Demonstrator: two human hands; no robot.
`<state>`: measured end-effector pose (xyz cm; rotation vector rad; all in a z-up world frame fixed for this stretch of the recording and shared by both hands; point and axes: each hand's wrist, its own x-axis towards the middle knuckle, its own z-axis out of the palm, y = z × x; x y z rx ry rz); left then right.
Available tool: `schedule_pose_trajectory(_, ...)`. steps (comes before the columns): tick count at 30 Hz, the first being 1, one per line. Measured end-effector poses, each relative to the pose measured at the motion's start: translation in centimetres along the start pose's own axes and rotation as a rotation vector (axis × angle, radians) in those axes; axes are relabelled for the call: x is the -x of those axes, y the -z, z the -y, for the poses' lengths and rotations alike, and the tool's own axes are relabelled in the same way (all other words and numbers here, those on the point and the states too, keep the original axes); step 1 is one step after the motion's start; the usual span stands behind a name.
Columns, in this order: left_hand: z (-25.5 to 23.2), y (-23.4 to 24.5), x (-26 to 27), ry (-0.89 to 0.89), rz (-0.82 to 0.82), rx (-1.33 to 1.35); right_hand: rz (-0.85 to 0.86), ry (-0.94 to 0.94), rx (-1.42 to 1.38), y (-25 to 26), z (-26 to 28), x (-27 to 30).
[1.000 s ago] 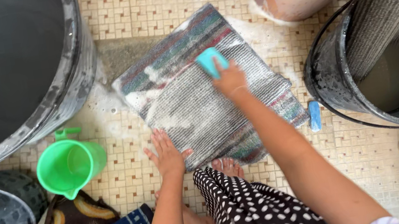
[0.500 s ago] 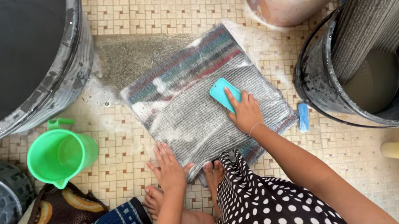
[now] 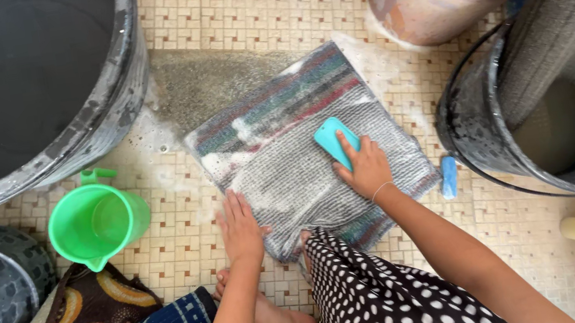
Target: The person scrubs a mat with a brush and soapy water while sitting on the floor, pours water from a cup to rinse it, and flips the mat to clean both sides.
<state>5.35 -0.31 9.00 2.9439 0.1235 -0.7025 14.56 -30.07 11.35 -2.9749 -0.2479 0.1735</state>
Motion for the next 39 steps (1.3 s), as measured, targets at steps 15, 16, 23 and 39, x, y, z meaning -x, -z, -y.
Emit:
schedule_pose_trajectory(15, 0.6, -4.1, 1.6, -0.130, -0.192, -0.126, -0.061, 0.468, 0.057, -3.5, 5.3, -6.3)
schedule_pose_trajectory(16, 0.7, -4.1, 1.8, -0.125, -0.201, -0.115, -0.082, 0.297, 0.055, -2.6, 2.6, -7.9)
schedule_pose_trajectory(23, 2.4, -6.0, 4.1, -0.345, -0.365, 0.002, -0.210, -0.140, -0.328, -4.9, 7.8, -7.9)
schedule_pose_trajectory(39, 1.6, 1.0, 2.1, -0.124, -0.043, 0.222, 0.107, -0.016, -0.165, -2.5, 6.4, -10.3)
